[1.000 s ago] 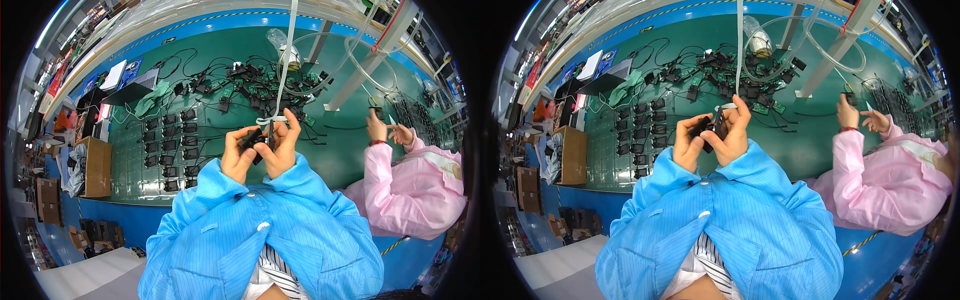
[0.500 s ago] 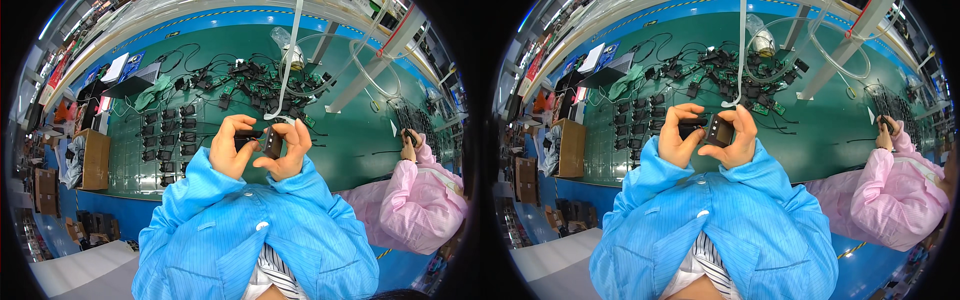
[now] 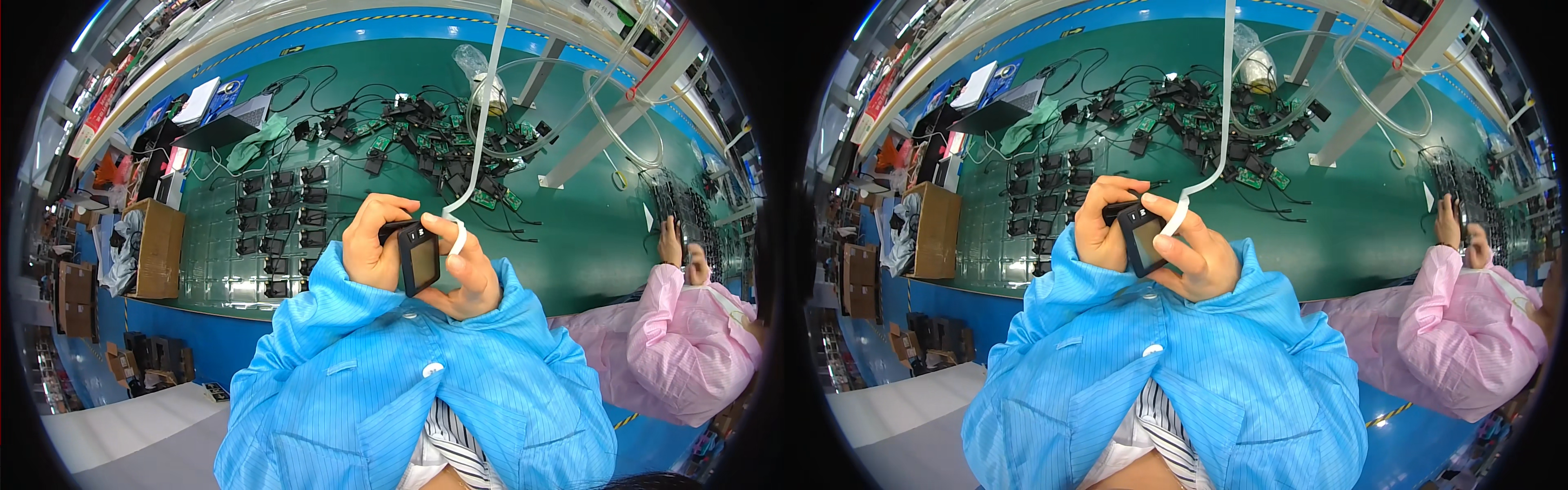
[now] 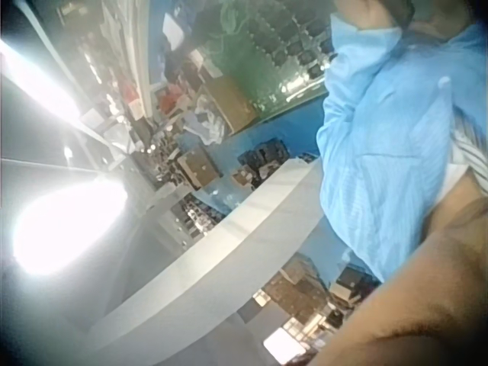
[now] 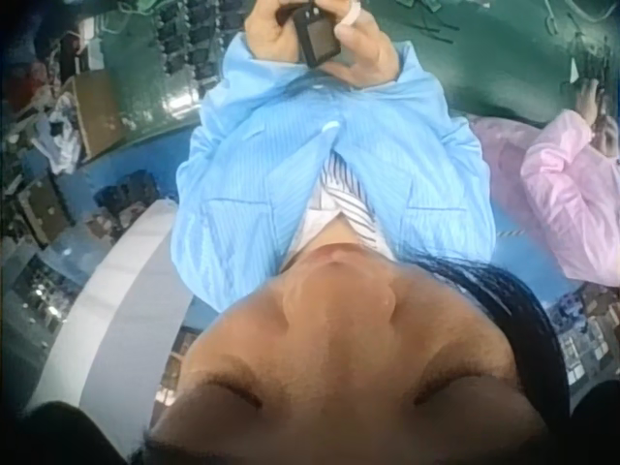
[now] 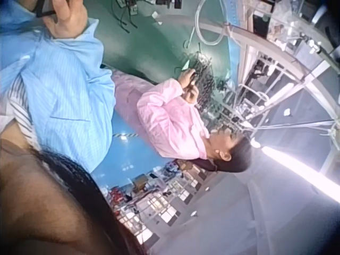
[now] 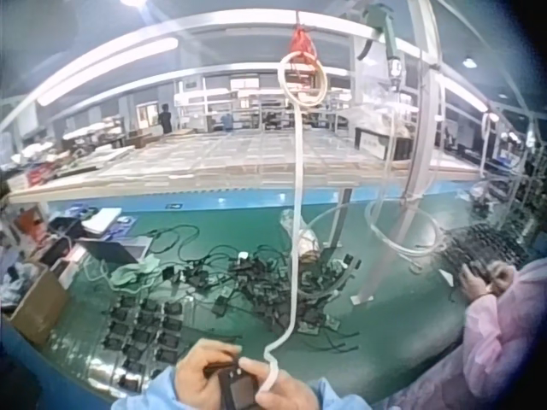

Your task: Assemble electronic devices by placing PCBs into plastic housings and snapping on the outer shells.

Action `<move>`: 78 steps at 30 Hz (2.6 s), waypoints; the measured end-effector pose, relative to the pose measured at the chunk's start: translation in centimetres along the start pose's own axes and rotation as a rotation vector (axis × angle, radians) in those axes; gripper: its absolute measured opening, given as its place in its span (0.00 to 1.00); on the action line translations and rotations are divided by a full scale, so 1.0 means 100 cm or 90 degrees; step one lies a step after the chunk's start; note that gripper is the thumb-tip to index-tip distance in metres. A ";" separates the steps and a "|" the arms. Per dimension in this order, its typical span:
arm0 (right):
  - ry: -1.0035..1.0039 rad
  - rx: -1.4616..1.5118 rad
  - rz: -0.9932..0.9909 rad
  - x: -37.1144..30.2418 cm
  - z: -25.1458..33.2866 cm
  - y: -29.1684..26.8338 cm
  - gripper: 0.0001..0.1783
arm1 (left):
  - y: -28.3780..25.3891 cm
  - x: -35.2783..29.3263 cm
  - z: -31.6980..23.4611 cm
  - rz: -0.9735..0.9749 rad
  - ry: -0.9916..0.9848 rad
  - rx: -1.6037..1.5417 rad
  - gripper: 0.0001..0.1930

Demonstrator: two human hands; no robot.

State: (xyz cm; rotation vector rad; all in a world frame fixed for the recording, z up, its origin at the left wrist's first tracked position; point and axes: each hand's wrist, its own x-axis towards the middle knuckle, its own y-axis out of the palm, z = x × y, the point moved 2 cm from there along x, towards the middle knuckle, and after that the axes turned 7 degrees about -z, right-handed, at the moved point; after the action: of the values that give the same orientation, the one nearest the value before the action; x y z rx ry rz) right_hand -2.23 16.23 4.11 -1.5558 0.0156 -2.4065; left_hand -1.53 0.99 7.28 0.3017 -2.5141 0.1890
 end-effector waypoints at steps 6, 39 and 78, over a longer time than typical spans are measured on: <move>0.098 0.009 -0.054 0.005 0.007 -0.005 0.60 | 0.004 0.002 0.000 0.107 -0.102 0.028 0.13; 0.406 0.050 0.080 0.034 -0.008 -0.029 0.22 | 0.000 -0.022 0.001 0.103 -0.468 -0.266 0.17; 0.630 0.067 0.167 0.031 -0.016 -0.024 0.29 | 0.001 -0.026 0.008 0.125 -0.504 -0.167 0.13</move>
State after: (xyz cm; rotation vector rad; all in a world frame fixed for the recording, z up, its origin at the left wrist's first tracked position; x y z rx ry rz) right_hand -5.36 17.56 6.62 -0.1818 0.2601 -2.6197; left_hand 0.02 1.34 5.11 0.0083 -3.3048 -0.2363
